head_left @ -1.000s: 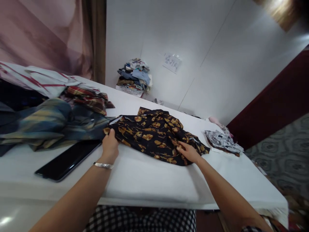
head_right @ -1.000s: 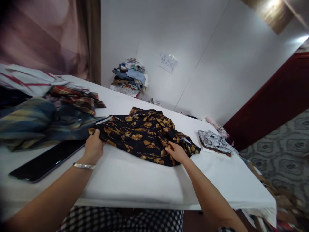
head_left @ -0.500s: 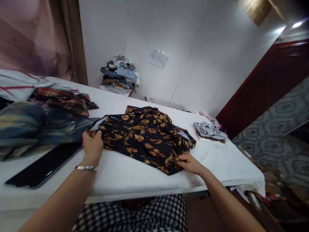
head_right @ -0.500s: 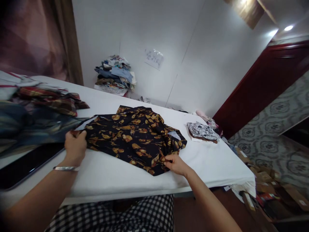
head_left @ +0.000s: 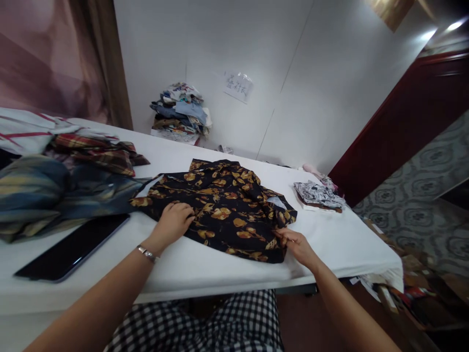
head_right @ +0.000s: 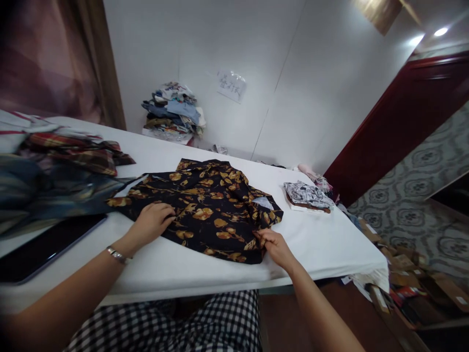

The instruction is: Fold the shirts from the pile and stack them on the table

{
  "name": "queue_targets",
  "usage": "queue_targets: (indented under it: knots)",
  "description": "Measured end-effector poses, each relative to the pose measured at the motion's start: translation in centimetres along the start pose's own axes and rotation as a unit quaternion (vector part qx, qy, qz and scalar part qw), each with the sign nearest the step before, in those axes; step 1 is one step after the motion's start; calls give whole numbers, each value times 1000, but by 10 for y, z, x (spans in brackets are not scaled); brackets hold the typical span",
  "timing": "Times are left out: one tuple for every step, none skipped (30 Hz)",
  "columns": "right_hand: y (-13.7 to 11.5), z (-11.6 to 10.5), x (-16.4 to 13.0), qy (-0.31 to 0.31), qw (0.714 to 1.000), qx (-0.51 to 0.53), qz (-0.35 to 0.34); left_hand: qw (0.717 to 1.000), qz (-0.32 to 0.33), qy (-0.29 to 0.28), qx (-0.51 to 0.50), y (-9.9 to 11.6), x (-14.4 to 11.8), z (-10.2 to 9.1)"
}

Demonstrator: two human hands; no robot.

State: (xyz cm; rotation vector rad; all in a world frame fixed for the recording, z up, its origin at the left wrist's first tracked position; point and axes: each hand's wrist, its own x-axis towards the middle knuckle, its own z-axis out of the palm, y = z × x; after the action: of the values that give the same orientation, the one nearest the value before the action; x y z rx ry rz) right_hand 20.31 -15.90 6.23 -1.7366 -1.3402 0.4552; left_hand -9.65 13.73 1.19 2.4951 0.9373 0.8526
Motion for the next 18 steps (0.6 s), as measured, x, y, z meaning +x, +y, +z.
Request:
queue_targets:
  knots:
    - [3,2,-2,-6,1000,-14,-11,1000,-1,1,-5,3,1,-4]
    - [6,4,-3,-1,1000,-26,-16,1000,-3,11,-17,6,2,-9]
    - [8,7,-4,11,999,-32,-13,999,-8,27,-34,11,3,-15]
    - [10,9,-5,26,999,-32,-3,997,-17,46,-53,16,3,-22]
    - [10,10,-6,41,999,-31,11,995,-32,64,-70,22,2,-29]
    - [8,12,-7,53,998,-30,26,992,-54,78,-84,28,0,-37]
    - [5,13,-8,58,997,-32,35,988,-78,90,-95,35,-3,-43]
    - [1,15,-9,55,997,-36,39,985,-98,99,-105,42,-6,-49]
    - [-5,18,-10,40,998,-44,35,981,-112,109,-116,50,-11,-54]
    - [-11,22,-11,16,998,-55,25,977,-116,120,-133,59,-16,-58]
    - [-18,27,-12,-17,997,-69,11,972,-111,132,-157,69,-20,-60]
    - [-24,32,-12,-51,995,-90,-6,968,-102,135,-187,79,-25,-60]
    - [-30,39,-12,-80,990,-117,-21,962,-95,126,-224,89,-29,-60]
    - [-34,46,-11,-97,983,-150,-33,954,-96,105,-264,99,-33,-60]
    - [-36,52,-9,-105,976,-185,-41,942,-106,77,-309,108,-36,-60]
    - [-36,57,-8,-106,969,-219,-47,925,-125,47,-355,115,-37,-62]
    - [-34,61,-6,-105,961,-250,-53,904,-153,24,-400,121,-37,-65]
    - [-31,63,-5,-104,954,-274,-60,878,-185,15,-441,125,-37,-69]
